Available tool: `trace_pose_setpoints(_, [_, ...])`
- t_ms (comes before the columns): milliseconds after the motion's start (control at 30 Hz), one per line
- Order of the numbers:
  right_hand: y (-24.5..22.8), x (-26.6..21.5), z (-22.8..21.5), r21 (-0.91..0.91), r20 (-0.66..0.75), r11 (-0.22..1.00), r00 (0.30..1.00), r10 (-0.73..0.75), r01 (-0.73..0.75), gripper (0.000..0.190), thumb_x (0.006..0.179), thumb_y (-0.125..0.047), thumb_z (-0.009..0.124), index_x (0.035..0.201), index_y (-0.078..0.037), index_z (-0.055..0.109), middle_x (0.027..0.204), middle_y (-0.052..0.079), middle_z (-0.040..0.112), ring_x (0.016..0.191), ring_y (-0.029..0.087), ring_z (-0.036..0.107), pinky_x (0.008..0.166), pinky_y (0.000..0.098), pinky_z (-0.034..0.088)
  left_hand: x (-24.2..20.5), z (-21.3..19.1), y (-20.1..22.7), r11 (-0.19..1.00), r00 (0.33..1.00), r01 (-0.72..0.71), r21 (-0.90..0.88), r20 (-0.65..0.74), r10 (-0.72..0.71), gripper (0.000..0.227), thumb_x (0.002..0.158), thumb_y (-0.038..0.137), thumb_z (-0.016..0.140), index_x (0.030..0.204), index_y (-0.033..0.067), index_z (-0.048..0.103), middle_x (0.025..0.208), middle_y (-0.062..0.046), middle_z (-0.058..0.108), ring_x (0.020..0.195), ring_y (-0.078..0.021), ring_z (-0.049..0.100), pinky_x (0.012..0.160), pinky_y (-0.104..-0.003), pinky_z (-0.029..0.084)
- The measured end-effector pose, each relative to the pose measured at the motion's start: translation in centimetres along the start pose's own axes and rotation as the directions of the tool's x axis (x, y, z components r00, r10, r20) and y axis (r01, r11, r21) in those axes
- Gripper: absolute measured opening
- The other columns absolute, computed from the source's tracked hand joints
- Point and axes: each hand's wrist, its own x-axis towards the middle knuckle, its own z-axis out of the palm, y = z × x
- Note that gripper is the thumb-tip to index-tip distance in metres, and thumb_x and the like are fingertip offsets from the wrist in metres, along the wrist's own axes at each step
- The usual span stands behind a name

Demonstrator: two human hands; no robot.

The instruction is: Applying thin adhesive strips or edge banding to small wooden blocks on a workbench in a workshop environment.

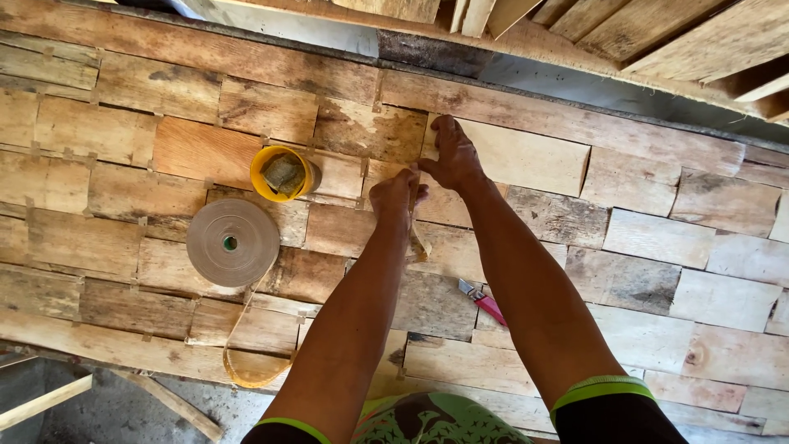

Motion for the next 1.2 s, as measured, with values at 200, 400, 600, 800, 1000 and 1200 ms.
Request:
trace_pose_setpoints(200, [1.0, 0.4, 0.8, -0.119, -0.022, 0.990, 0.996, -0.081, 0.078, 0.075, 0.077, -0.020, 0.091, 0.132, -0.006, 0.042, 0.125, 0.017, 0.053, 0.109, 0.032, 0.059, 0.094, 0.0437, 0.051, 2.6, -1.1, -1.2, 0.999, 0.993, 0.009, -0.048, 0.115, -0.003, 0.026, 0.083, 0.001, 0.079, 0.099, -0.0147, 0.066, 0.083, -0.024, 0.076, 0.064, -0.0275, 0.077, 0.056, -0.035, 0.066])
trace_pose_setpoints(400, [0.6, -1.0, -0.1, -0.071, 0.046, 0.997, 0.998, -0.036, 0.040, 0.082, 0.079, -0.010, 0.086, 0.146, -0.012, 0.038, 0.123, 0.015, 0.056, 0.116, 0.031, 0.059, 0.099, 0.0434, 0.049, 2.5, -1.1, -0.7, 0.999, 0.989, 0.033, -0.007, 0.144, -0.032, 0.023, 0.086, 0.001, 0.075, 0.101, -0.0145, 0.068, 0.082, -0.025, 0.076, 0.062, -0.0267, 0.075, 0.053, -0.031, 0.062])
trace_pose_setpoints(600, [3.9, -8.0, -0.6, -0.090, -0.242, 0.909, 0.877, -0.416, 0.406, 0.047, 0.093, -0.013, 0.078, 0.134, -0.002, 0.056, 0.125, 0.019, 0.062, 0.100, 0.029, 0.069, 0.083, 0.0379, 0.063, 3.5, -1.4, -1.1, 0.998, 0.987, 0.041, 0.043, 0.154, -0.047, 0.021, 0.089, 0.003, 0.073, 0.100, -0.0145, 0.069, 0.080, -0.024, 0.077, 0.056, -0.0237, 0.071, 0.046, -0.030, 0.055])
trace_pose_setpoints(800, [7.1, -22.8, 0.3, -0.229, -0.225, 0.961, 0.952, -0.205, 0.153, 0.034, 0.080, -0.022, 0.084, 0.104, -0.006, 0.067, 0.100, 0.012, 0.069, 0.085, 0.027, 0.070, 0.071, 0.0392, 0.059, 1.7, -1.5, -0.3, 0.994, 0.987, 0.044, 0.098, 0.151, -0.059, 0.018, 0.091, 0.007, 0.073, 0.100, -0.0091, 0.073, 0.080, -0.019, 0.078, 0.055, -0.0200, 0.072, 0.044, -0.029, 0.054])
trace_pose_setpoints(1000, [8.1, -29.9, 2.2, -0.372, -0.202, 0.921, 0.958, -0.205, 0.119, 0.054, 0.064, -0.027, 0.087, 0.111, -0.008, 0.068, 0.103, 0.013, 0.066, 0.096, 0.035, 0.062, 0.081, 0.0475, 0.051, 2.3, -1.1, 0.1, 0.994, 0.983, 0.072, 0.087, 0.164, -0.086, 0.015, 0.092, 0.006, 0.072, 0.101, -0.0062, 0.073, 0.080, -0.019, 0.078, 0.056, -0.0202, 0.073, 0.043, -0.029, 0.054])
trace_pose_setpoints(1200, [9.8, -31.3, 3.8, -0.286, -0.275, 0.958, 0.956, -0.099, 0.017, 0.040, 0.078, -0.026, 0.082, 0.109, -0.007, 0.067, 0.101, 0.012, 0.066, 0.093, 0.034, 0.063, 0.080, 0.0479, 0.053, 4.3, -1.6, -1.0, 0.996, 0.975, 0.080, 0.046, 0.203, -0.088, 0.016, 0.092, 0.005, 0.072, 0.100, -0.0081, 0.072, 0.079, -0.020, 0.077, 0.052, -0.0201, 0.069, 0.040, -0.030, 0.050])
